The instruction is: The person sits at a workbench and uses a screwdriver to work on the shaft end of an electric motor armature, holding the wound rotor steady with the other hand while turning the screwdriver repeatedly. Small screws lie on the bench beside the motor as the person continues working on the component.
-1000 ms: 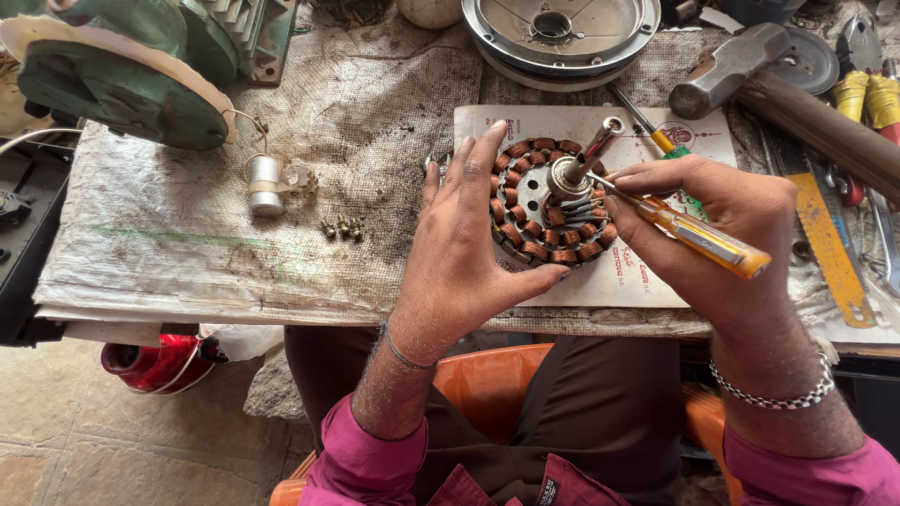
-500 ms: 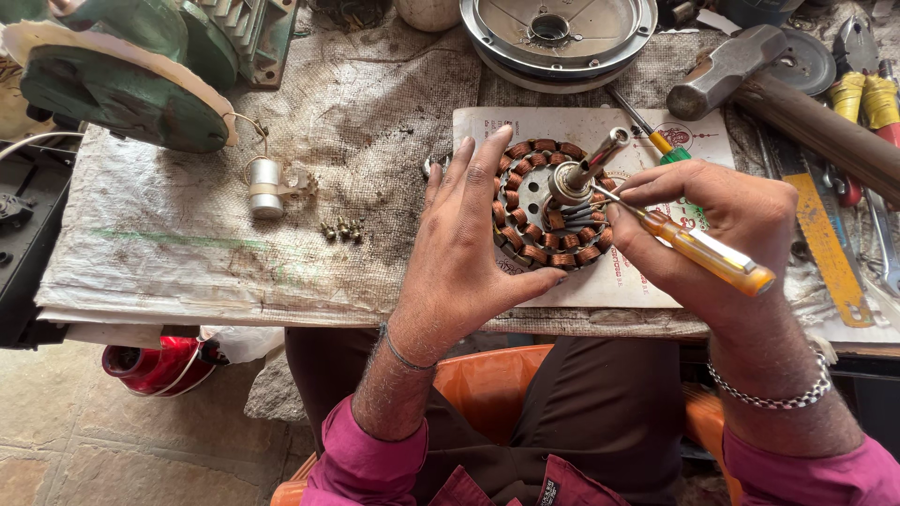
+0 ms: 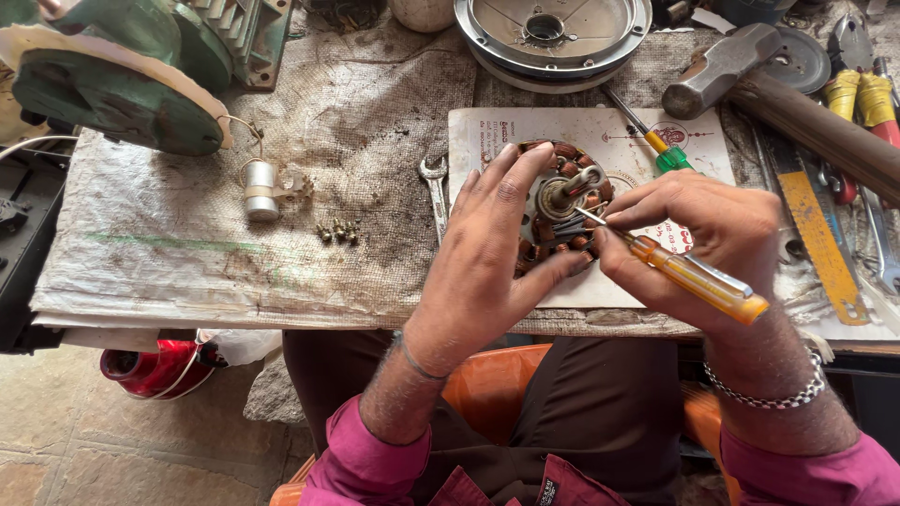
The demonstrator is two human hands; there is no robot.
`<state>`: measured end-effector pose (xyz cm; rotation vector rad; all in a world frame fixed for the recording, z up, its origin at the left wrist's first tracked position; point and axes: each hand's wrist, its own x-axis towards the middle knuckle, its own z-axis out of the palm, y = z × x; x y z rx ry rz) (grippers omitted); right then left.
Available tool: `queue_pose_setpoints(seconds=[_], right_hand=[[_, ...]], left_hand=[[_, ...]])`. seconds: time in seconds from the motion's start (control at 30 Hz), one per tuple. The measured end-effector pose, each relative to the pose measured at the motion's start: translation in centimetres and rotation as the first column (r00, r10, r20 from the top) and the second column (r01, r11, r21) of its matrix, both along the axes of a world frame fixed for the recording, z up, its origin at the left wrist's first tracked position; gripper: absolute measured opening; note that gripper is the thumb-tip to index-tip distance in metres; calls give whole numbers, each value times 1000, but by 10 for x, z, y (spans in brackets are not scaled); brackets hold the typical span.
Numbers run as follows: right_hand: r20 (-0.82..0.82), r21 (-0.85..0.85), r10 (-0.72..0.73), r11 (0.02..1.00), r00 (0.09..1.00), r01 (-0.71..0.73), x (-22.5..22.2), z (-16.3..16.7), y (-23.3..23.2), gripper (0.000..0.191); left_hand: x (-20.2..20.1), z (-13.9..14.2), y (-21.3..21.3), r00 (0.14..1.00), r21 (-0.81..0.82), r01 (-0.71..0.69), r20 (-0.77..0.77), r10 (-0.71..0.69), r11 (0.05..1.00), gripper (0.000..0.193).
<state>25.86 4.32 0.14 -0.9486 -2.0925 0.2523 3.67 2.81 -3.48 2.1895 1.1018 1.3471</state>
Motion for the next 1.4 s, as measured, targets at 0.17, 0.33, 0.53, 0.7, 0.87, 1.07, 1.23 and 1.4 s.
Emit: queue_pose_setpoints(seconds=[0.17, 0.33, 0.53, 0.7, 0.87, 1.07, 1.23, 1.4], right_hand=[[15, 24, -9, 1000, 1000, 9, 0, -1, 0, 17], [31, 80, -41, 996, 999, 39, -5, 2, -2, 18], [59, 140, -69, 988, 996, 60, -8, 2, -5, 19], [105, 185, -101, 980, 989, 80, -13, 0, -5, 19], [126, 248, -95, 967, 987, 62, -20, 4, -4, 18], [96, 260, -104, 963, 990, 76, -20, 8, -5, 19], [110, 228, -72, 973, 991, 45, -19, 6, -5, 24], [144, 231, -55, 973, 988, 20, -16, 3, -4, 25]], left_hand=[[11, -6, -1, 996, 24, -74, 61, 72, 997, 71], [14, -10, 0, 989, -5, -134, 63, 135, 991, 58], [15, -10, 1, 991, 8, -119, 56, 118, 993, 58], [16, -12, 2, 993, -11, -95, 63, 96, 995, 55], [14, -14, 3, 993, -35, -90, 69, 92, 995, 53], [13, -15, 3, 993, -18, -99, 68, 100, 995, 57], [13, -13, 3, 992, -2, -95, 80, 95, 995, 58], [11, -12, 3, 993, 7, -91, 79, 90, 996, 58]])
